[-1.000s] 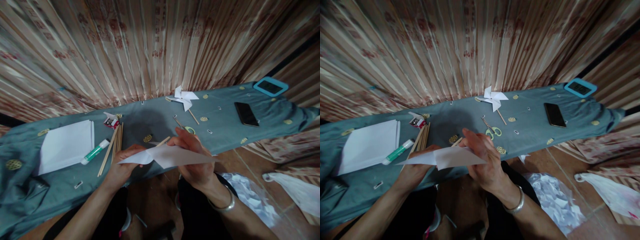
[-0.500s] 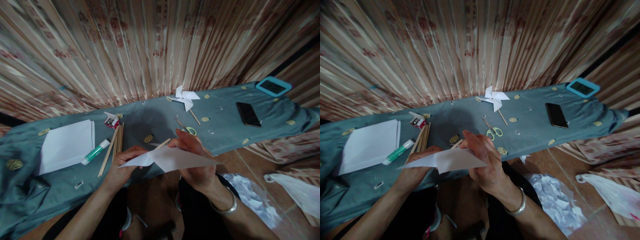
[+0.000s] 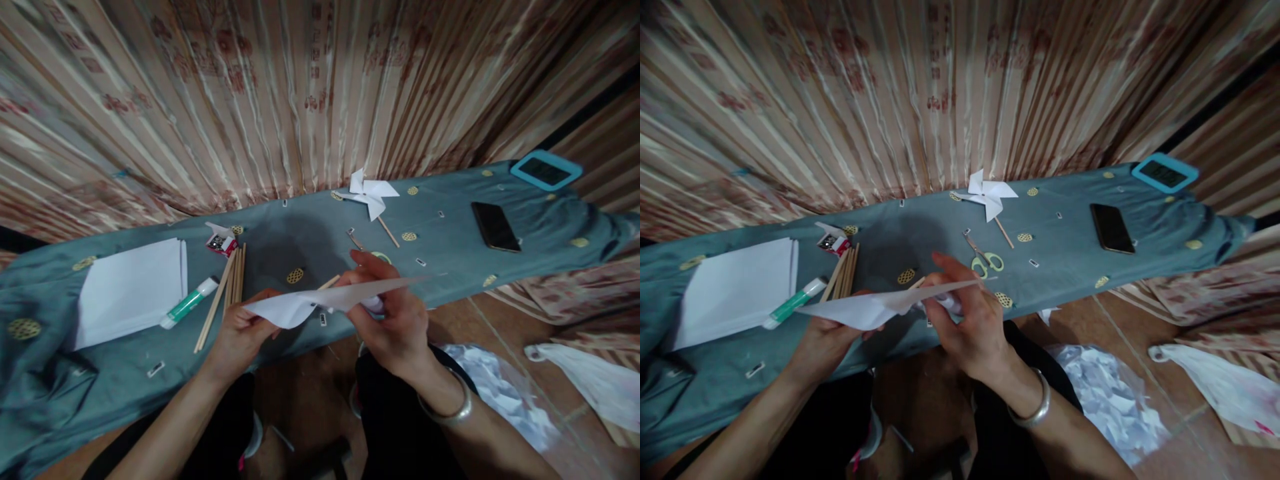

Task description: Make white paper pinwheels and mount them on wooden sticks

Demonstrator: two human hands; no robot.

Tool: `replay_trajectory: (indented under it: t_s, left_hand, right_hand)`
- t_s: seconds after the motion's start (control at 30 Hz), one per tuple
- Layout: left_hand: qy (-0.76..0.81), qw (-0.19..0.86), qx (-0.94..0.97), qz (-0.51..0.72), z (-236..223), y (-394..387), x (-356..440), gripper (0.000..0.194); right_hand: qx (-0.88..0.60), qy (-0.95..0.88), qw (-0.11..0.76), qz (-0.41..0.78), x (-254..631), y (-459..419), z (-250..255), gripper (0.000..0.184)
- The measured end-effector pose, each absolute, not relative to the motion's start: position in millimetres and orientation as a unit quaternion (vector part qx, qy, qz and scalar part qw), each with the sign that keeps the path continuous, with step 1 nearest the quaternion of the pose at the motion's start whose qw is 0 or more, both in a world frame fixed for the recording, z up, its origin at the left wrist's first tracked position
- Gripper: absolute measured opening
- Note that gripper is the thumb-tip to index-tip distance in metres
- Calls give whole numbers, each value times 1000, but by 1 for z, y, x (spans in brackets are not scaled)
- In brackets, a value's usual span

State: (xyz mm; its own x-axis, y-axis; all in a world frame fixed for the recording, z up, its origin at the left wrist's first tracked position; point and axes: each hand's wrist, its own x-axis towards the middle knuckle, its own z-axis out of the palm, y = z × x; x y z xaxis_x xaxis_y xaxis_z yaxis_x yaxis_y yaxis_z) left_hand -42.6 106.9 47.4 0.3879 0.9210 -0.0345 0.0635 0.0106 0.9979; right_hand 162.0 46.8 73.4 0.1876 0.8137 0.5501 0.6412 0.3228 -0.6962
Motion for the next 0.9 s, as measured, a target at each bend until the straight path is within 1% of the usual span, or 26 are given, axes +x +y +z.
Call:
replay_trajectory:
  t_s: [0.1,0.2,0.27,0.37,0.43,0.53,0.63,0.73,0.9]
  left_hand:
    - [413,567,608,371,46,107,-42,16]
    - [417,572,603,368,50,106,-39,18]
    - [423,578,592,370,52,106,-36,16]
    - [431,582,577,378,49,107,-33,8]
    - [430,585,571,383,45,107,-34,8]
    - [429,585,568,388,39,108,-35,11]
    - [426,564,585,398,37,110,-36,12]
    - [421,539,610,401,38,111,-36,13]
    - [424,540,610,396,41,110,-39,13]
  right_hand:
    - [-583,-580,542,174,161,51,69,43]
    - [-596,-525,553,253,161,57,63,44]
    - [-599,-496,560,286,161,61,60,40]
    - [-592,-465,569,331,162,68,53,29]
    - [-579,-445,577,367,161,72,50,26]
    - [-549,-414,598,411,162,78,48,30]
    - [-527,-382,611,451,162,81,48,35]
    - [-513,-350,614,486,162,83,48,38]
    - [-512,-326,606,514,159,84,48,39]
